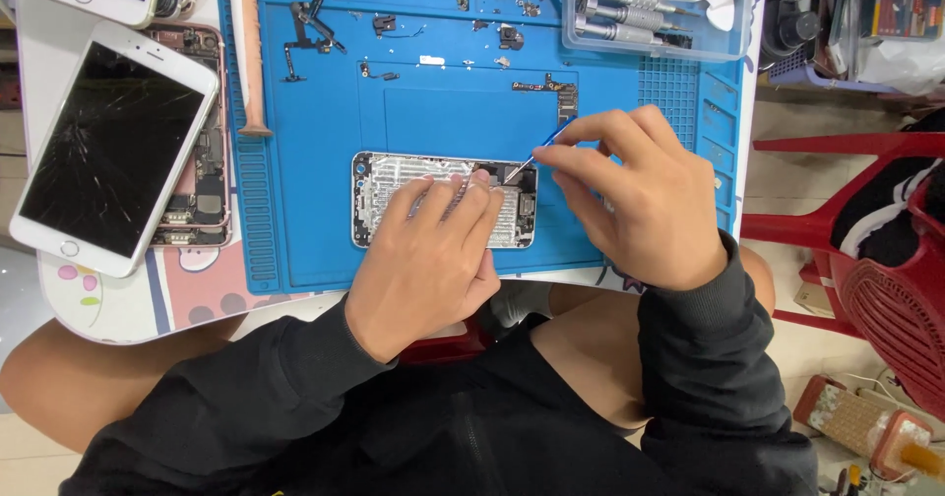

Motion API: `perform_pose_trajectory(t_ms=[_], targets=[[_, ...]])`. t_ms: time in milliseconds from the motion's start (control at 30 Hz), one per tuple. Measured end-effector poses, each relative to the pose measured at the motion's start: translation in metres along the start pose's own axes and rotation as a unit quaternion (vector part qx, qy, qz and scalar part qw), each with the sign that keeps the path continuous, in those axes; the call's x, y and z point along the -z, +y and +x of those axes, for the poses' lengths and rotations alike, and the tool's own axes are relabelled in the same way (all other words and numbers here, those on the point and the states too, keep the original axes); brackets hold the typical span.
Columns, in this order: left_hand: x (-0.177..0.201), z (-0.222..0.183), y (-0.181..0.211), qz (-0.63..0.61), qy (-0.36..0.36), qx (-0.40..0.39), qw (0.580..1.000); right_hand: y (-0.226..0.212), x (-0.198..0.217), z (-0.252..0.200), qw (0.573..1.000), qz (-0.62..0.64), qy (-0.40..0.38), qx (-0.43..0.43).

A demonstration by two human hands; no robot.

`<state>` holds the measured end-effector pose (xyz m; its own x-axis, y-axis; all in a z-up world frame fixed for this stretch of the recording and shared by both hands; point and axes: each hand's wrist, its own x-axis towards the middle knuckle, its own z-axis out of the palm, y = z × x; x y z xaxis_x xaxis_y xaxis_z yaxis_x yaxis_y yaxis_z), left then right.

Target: The person uses a screwdriver and tweezers to remove screws and small components from a disassembled smartphone on a blue mat. They carefully lift and place parts, including a ribbon cable, while working on the phone's internal components.

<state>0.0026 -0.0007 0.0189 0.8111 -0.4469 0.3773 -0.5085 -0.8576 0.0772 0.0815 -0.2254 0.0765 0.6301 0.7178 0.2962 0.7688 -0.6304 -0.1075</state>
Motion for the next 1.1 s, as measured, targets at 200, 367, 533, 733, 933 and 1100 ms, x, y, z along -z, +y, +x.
perform_pose_trajectory(t_ms=[200, 367, 533, 733, 933, 1100], targets=[[0.001, 0.003, 0.001, 0.004, 0.007, -0.006, 1.000, 0.013, -0.023, 0.007, 0.999, -0.026, -0.024, 0.015], [0.000, 0.003, 0.002, 0.003, 0.005, -0.013, 1.000, 0.021, -0.020, 0.009, 1.000, -0.016, -0.004, 0.025], [0.000, 0.003, 0.001, 0.014, 0.001, -0.012, 1.000, 0.024, 0.001, 0.007, 0.998, -0.045, 0.003, 0.040], [-0.002, -0.002, 0.000, 0.016, 0.004, -0.005, 1.000, 0.013, -0.005, -0.003, 0.968, 0.225, 0.036, -0.106], [-0.001, -0.002, 0.000, 0.015, 0.014, -0.012, 1.000, 0.003, -0.008, 0.012, 0.938, 0.304, 0.043, -0.157], [0.003, 0.000, 0.000, 0.025, 0.014, -0.009, 1.000, 0.000, -0.021, 0.014, 0.943, 0.309, 0.020, -0.125]])
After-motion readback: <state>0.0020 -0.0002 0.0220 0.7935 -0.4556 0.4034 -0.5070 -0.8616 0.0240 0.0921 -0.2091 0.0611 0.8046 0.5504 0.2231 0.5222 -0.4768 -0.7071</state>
